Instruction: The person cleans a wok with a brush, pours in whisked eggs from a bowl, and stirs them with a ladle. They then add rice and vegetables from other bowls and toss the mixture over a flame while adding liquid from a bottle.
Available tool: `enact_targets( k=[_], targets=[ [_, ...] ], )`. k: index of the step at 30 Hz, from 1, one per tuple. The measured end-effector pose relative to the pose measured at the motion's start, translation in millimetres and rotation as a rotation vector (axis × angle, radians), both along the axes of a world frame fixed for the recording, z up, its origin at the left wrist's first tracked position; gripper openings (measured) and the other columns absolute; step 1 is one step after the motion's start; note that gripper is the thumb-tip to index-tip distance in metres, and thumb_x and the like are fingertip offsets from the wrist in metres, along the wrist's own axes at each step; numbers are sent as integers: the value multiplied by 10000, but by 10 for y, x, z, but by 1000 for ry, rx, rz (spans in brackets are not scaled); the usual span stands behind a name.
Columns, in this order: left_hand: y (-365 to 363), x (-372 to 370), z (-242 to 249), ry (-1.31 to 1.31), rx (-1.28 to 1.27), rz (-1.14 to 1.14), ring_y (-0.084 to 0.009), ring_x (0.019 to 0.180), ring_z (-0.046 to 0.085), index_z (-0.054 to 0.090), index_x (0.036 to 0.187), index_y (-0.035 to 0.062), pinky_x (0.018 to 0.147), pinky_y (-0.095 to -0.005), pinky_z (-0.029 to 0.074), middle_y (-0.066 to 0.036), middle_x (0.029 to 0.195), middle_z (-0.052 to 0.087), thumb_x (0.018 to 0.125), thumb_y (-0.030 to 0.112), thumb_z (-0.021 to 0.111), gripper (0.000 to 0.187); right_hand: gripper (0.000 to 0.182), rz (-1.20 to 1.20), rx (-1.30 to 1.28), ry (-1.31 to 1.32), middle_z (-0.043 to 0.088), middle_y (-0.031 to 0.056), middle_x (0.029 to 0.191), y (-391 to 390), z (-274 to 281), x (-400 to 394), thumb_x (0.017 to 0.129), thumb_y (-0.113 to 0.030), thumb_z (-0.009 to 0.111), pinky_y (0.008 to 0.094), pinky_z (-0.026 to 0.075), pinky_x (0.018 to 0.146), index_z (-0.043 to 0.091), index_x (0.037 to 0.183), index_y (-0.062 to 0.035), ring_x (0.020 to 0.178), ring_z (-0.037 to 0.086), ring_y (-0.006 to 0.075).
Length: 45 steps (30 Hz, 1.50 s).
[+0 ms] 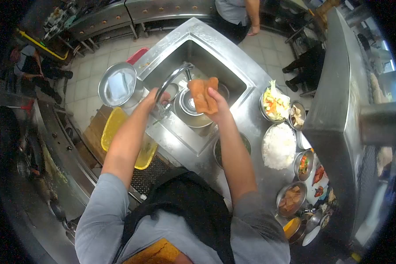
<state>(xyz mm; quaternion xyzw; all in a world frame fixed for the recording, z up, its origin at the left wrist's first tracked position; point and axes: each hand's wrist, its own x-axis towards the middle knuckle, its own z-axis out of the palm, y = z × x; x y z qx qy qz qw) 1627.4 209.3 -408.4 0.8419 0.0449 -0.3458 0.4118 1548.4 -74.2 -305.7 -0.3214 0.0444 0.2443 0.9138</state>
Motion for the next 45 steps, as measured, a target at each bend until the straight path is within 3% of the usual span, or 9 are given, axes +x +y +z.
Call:
enact_targets(
  k=[5,17,19,26,30,34,40,42,45],
  targets=[
    [14,-155,445,-84,-305,320,-95,546,545,699,850,-16,478,-250,423,-28,715,639,764,111,735,158,549,32,42,16,611,162,1179,88,-30,306,920,-334,589,366,509,892,446,1323,11,1045,621,271],
    [49,-138,253,-196,-222,268,-98,558,570,676,941,-28,497,-222,464,-43,744,645,788,71,737,192,502,249,61,139,644,105,1144,176,-118,775,852,-469,643,288,490,716,579,1210,-124,964,632,206],
    [38,-160,325,-187,-231,255,-97,555,570,674,949,-28,494,-220,463,-44,747,645,796,64,729,187,478,229,-96,227,638,83,1124,260,-192,759,895,-453,592,372,469,779,559,1227,-111,976,611,201],
    [-13,-268,762,-53,-373,430,-99,546,571,668,959,-22,485,-223,460,-49,765,659,834,34,672,136,386,123,-201,57,644,66,1038,72,-356,734,876,-231,673,335,526,736,545,1208,-83,880,641,197],
    [118,-131,98,-81,-227,336,-133,573,594,685,875,-18,511,-271,477,-73,730,664,810,86,692,123,390,27,-413,-106,646,63,1014,-5,-104,353,846,-136,692,319,527,766,547,1199,-56,876,640,183],
    [394,202,-1286,-402,-72,-310,-229,579,662,710,892,98,558,-346,527,-103,719,692,708,106,665,190,334,-62,-760,-172,651,62,1019,-68,-7,105,843,-74,660,305,513,783,571,1162,-34,881,636,156],
    [249,-74,-414,-358,58,-216,-258,766,691,710,882,106,715,-370,538,-133,812,702,763,169,616,164,323,25,-900,-261,659,61,1009,-9,320,-156,847,-86,646,304,503,798,585,1159,-29,885,629,147],
    [166,-443,157,-709,16,556,-228,817,681,695,931,47,739,-335,521,-132,838,701,869,196,598,188,339,79,-843,-244,659,63,1011,-27,390,-280,845,-105,655,305,503,800,584,1167,-25,888,628,151],
    [57,-1362,1126,-728,-323,860,-147,792,626,676,1018,15,706,-285,493,-71,866,677,900,183,644,208,398,91,-622,-49,644,71,1059,-127,434,-488,843,-163,684,311,504,811,563,1194,-19,933,619,162]
  ],
)
